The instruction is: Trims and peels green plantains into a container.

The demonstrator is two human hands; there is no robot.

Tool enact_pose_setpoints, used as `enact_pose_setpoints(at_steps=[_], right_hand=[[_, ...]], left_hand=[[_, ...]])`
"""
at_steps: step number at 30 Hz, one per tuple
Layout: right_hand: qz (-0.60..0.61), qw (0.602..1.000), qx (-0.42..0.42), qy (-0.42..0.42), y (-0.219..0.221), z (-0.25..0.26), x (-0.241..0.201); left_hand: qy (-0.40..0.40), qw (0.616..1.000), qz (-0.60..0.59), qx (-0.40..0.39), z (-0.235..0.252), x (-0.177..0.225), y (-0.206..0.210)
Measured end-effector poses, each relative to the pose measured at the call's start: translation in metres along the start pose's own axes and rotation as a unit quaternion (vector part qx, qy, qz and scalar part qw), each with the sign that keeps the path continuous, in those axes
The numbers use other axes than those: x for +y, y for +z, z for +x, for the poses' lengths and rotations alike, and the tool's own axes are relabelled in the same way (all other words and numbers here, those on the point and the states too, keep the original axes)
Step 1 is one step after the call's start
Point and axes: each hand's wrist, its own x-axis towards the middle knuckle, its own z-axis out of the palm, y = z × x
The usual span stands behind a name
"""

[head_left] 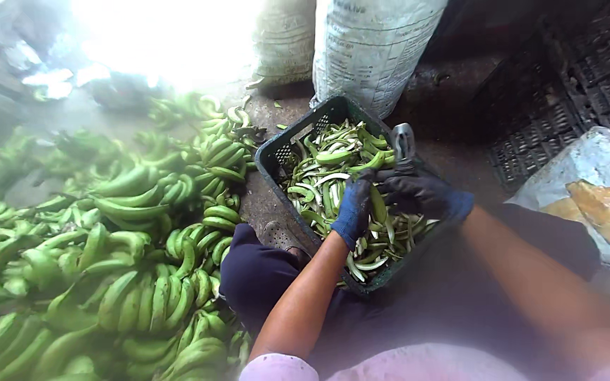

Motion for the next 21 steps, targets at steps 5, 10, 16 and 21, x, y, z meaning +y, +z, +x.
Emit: enact_pose_setpoints(at_steps=[5, 10, 16, 21], right_hand=[[0.012, 0.991, 0.127, -0.042, 0.034, -0.018, -0.003], [-0.173, 0.884, 0.418, -0.116, -0.1, -0.128, -0.032], [-0.37, 0.695, 0.611, 0.086, -0.149, -0.282, -0.079], [-0.303, 0.793, 0.527, 0.039, -0.109, -0.215, -0.065]], left_hand=[[0.137, 0.988, 0.048, -0.059, 0.009, 0.015, 0.02], [0.1, 0.949, 0.298, -0.016, 0.068, 0.014, 0.017], [-0.044, 0.828, 0.559, 0.003, 0.111, -0.022, 0.026], [0.012, 0.829, 0.557, 0.048, 0.114, -0.046, 0.022]])
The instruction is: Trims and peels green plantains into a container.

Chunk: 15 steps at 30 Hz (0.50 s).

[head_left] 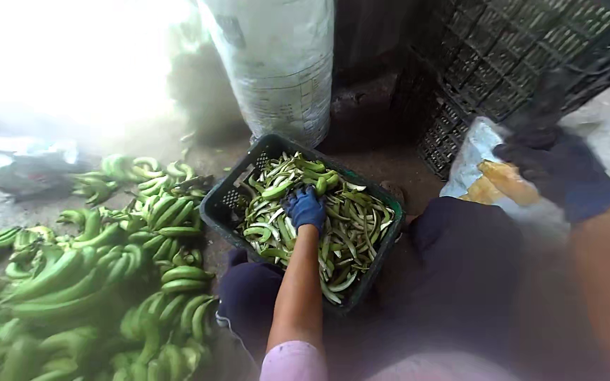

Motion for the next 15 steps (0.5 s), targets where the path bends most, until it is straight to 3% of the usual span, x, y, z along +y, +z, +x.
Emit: enact_pose_setpoints(at_steps=[3, 6, 7, 9, 11, 13, 15], right_hand=[[0.062, 0.975, -0.189, -0.096, 0.083, 0.01, -0.021], [0.113, 0.889, -0.394, -0.203, 0.165, 0.023, -0.02], [0.14, 0.87, -0.429, -0.2, 0.183, 0.018, -0.031], [0.178, 0.866, -0.438, -0.164, 0.186, -0.008, -0.08], [0.225, 0.869, -0.407, -0.169, 0.191, -0.023, -0.099], [0.289, 0.86, -0.359, -0.22, 0.201, -0.032, -0.1], [0.304, 0.857, -0.296, -0.292, 0.206, -0.042, -0.109]], left_hand=[[0.005, 0.998, -0.068, 0.011, -0.024, 0.002, -0.018], [0.06, 0.992, -0.108, 0.035, -0.047, 0.01, -0.048], [0.091, 0.99, -0.095, 0.052, -0.055, 0.012, -0.058], [0.149, 0.983, -0.062, 0.092, -0.064, 0.009, -0.073], [0.163, 0.976, -0.076, 0.126, -0.069, -0.002, -0.083], [0.125, 0.967, -0.16, 0.152, -0.071, -0.015, -0.086], [0.078, 0.924, -0.341, 0.152, -0.073, -0.023, -0.084]])
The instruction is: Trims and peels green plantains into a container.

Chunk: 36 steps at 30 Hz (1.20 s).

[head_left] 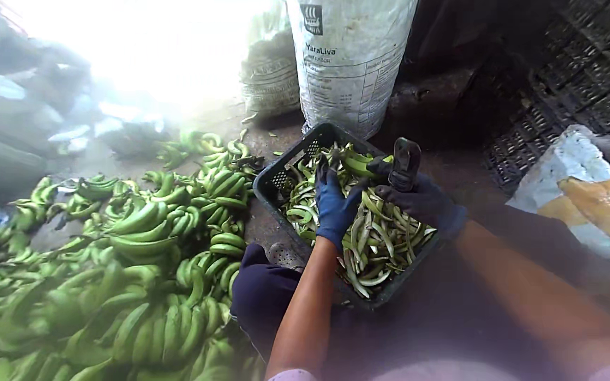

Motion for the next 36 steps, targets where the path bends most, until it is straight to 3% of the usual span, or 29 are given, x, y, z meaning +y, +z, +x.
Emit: enact_pose_setpoints(at_steps=[3, 6, 10, 13, 19, 25, 28, 30, 32, 33, 36], right_hand=[[-0.104, 0.987, -0.014, -0.125, 0.017, 0.011, -0.012], [-0.182, 0.965, -0.097, -0.163, 0.029, 0.009, -0.008], [-0.161, 0.975, -0.138, -0.072, 0.028, -0.001, -0.015], [-0.114, 0.981, -0.149, 0.047, 0.027, -0.004, -0.02], [-0.117, 0.98, -0.152, 0.062, 0.032, -0.004, -0.027], [-0.171, 0.969, -0.158, 0.086, 0.035, 0.003, -0.027], [-0.238, 0.963, -0.122, 0.034, 0.038, 0.005, -0.03], [-0.309, 0.944, -0.106, 0.049, 0.038, 0.011, -0.025], [-0.356, 0.925, -0.1, 0.085, 0.036, 0.017, -0.019], [-0.373, 0.919, -0.098, 0.084, 0.035, 0.018, -0.015], [-0.393, 0.911, -0.085, 0.091, 0.032, 0.018, 0.001]], left_hand=[[-0.091, 0.957, -0.272, -0.031, -0.013, 0.01, -0.006], [-0.13, 0.917, -0.375, 0.028, -0.004, 0.023, -0.012], [-0.063, 0.807, -0.574, 0.124, 0.029, 0.02, -0.021], [-0.042, 0.774, -0.623, 0.105, 0.031, 0.029, -0.033], [-0.041, 0.812, -0.561, 0.153, 0.026, 0.039, -0.03], [-0.005, 0.784, -0.608, 0.123, 0.014, 0.048, -0.021], [-0.043, 0.779, -0.613, 0.125, 0.008, 0.05, -0.015], [-0.101, 0.788, -0.599, 0.103, -0.008, 0.06, -0.009], [-0.153, 0.748, -0.64, 0.086, -0.008, 0.069, -0.003], [-0.156, 0.757, -0.63, 0.075, -0.011, 0.067, -0.001], [-0.108, 0.857, -0.504, 0.015, -0.032, 0.049, 0.004]])
